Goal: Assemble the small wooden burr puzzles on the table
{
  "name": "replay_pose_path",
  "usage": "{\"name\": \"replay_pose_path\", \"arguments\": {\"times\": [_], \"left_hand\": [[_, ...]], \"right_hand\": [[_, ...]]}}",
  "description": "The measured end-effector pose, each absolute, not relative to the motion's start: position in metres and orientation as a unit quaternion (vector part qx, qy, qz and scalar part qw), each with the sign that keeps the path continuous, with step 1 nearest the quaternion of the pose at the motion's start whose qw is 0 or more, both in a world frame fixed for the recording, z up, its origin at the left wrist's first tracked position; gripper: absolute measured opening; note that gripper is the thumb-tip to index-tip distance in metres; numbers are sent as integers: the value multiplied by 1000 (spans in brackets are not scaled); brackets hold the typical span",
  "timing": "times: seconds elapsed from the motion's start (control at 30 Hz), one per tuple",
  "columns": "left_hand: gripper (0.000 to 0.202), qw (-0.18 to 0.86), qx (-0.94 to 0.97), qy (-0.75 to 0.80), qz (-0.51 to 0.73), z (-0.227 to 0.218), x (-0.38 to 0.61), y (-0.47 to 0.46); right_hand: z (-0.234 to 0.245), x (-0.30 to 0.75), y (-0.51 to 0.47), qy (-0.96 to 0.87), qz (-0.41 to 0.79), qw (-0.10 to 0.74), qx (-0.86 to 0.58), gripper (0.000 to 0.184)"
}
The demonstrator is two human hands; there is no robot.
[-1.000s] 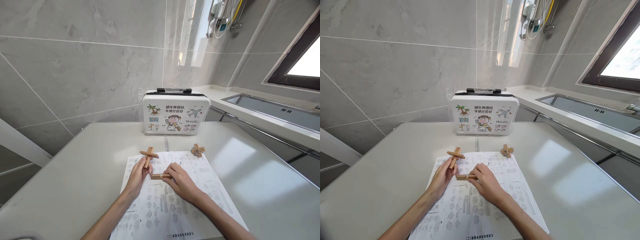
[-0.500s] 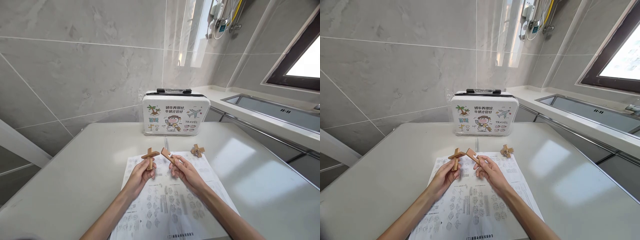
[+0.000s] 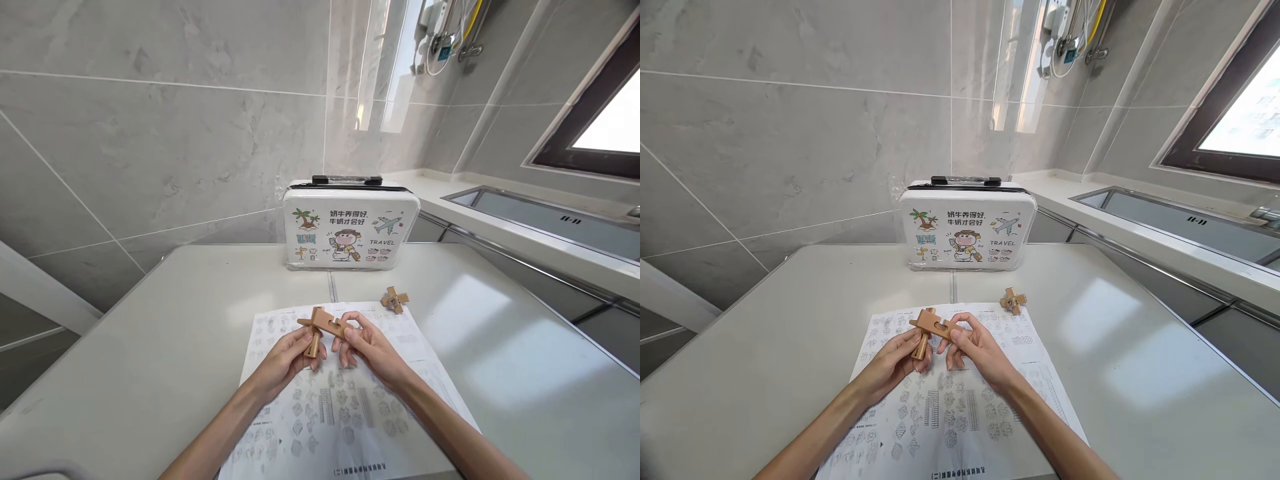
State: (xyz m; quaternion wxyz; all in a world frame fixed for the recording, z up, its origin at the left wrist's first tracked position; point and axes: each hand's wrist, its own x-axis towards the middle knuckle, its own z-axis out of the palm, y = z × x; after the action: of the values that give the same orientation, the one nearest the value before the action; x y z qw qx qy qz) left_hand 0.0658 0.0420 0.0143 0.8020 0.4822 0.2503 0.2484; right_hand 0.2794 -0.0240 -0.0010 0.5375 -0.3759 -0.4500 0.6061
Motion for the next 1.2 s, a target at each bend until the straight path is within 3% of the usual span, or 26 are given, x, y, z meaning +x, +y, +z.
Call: {"name": "replay_pose_path", "arguments": {"times": [0.27, 0.47, 0.9, 1.2], "left_hand": [[31, 822, 470, 216, 236, 15, 65, 42], [34, 826, 502, 200, 157, 9, 63, 40], [41, 829, 517, 189, 104, 6, 57, 43], [38, 824, 534, 165, 94, 10, 60, 38]], "right_hand": [[2, 279, -25, -454, 612, 533, -367, 41], [0, 275, -26, -485, 626, 492, -362, 47], [1, 287, -27, -526, 657, 442, -312, 36], [3, 279, -28, -548, 609, 426, -383, 41]]}}
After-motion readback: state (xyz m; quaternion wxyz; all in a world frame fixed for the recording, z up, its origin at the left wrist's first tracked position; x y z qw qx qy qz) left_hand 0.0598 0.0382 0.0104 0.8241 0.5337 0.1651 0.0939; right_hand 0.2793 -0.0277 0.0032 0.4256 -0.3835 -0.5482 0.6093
